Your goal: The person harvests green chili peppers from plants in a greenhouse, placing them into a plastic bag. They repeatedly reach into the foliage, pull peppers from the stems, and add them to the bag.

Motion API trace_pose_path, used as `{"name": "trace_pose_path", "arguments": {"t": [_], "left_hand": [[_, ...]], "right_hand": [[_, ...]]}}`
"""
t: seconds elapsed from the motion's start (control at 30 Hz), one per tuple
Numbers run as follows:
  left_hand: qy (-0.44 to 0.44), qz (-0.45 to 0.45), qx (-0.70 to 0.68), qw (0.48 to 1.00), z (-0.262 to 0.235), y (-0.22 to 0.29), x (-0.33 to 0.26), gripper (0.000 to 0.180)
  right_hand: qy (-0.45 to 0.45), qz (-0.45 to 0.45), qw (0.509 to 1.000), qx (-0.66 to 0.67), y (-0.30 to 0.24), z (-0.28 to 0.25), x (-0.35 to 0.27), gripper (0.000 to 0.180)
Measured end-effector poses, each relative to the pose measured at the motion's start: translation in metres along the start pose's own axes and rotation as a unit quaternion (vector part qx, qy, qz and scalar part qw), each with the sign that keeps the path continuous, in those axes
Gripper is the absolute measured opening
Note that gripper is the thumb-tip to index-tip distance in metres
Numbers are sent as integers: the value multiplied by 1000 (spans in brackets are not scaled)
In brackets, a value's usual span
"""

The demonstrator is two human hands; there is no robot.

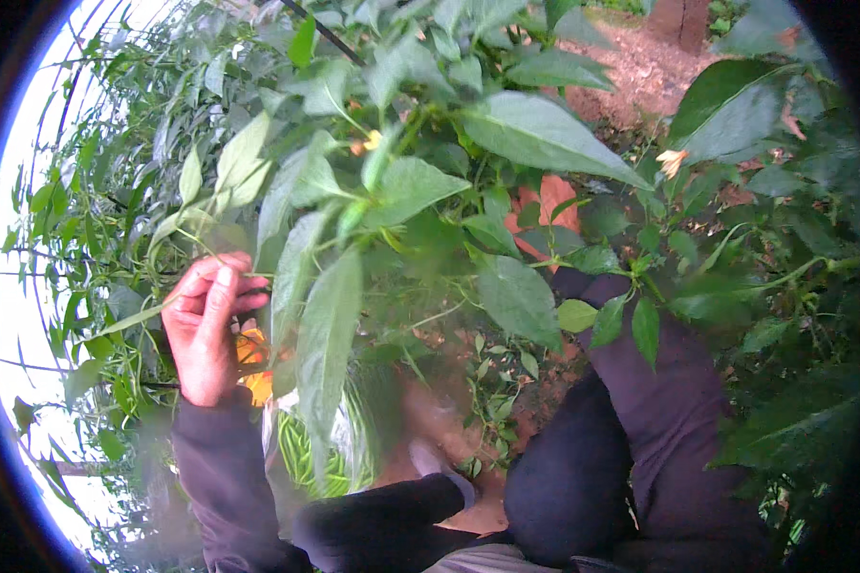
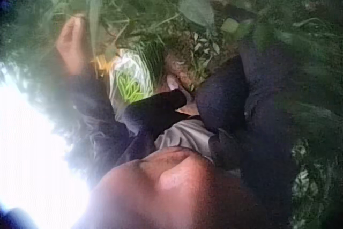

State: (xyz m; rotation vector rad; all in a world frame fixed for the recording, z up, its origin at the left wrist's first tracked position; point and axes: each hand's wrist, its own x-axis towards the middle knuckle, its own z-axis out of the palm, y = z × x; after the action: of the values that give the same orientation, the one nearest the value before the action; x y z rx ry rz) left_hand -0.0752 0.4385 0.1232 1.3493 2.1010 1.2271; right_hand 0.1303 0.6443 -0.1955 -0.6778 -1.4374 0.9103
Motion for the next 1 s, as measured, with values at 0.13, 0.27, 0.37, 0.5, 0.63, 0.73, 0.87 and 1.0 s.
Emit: {"name": "trace_pose_path", "arguments": {"t": [0.13, 0.27, 0.37, 0.5, 0.63, 0.73, 0.87, 1.0], "left_hand": [[-37, -8, -6, 999, 9, 12, -10, 18], [-59, 6, -12, 998, 14, 17, -17, 16], [-71, 38, -21, 997, 21, 21, -25, 12], [-117, 160, 27, 980, 36, 29, -34, 15], [-149, 250, 99, 952, 48, 45, -43, 18], [-163, 280, 112, 939, 67, 56, -54, 24], [-203, 270, 28, 941, 101, 60, -67, 35], [-228, 168, -56, 957, 103, 58, -103, 47]], "right_hand": [[-133, 7, 940, -314, -15, -23, 5, 29], [-205, 14, 946, -250, -13, -51, -10, 39], [-110, 163, 969, -147, 3, -51, -53, 43], [-210, 167, 962, 45, 2, -84, -99, 43], [-286, 214, 915, -186, -89, -107, -122, 35], [-304, 121, 913, -242, -174, -103, -113, 26], [-323, 11, 923, -207, -257, -101, -84, 27], [-273, 68, 951, -126, -324, -106, -57, 26]]}}
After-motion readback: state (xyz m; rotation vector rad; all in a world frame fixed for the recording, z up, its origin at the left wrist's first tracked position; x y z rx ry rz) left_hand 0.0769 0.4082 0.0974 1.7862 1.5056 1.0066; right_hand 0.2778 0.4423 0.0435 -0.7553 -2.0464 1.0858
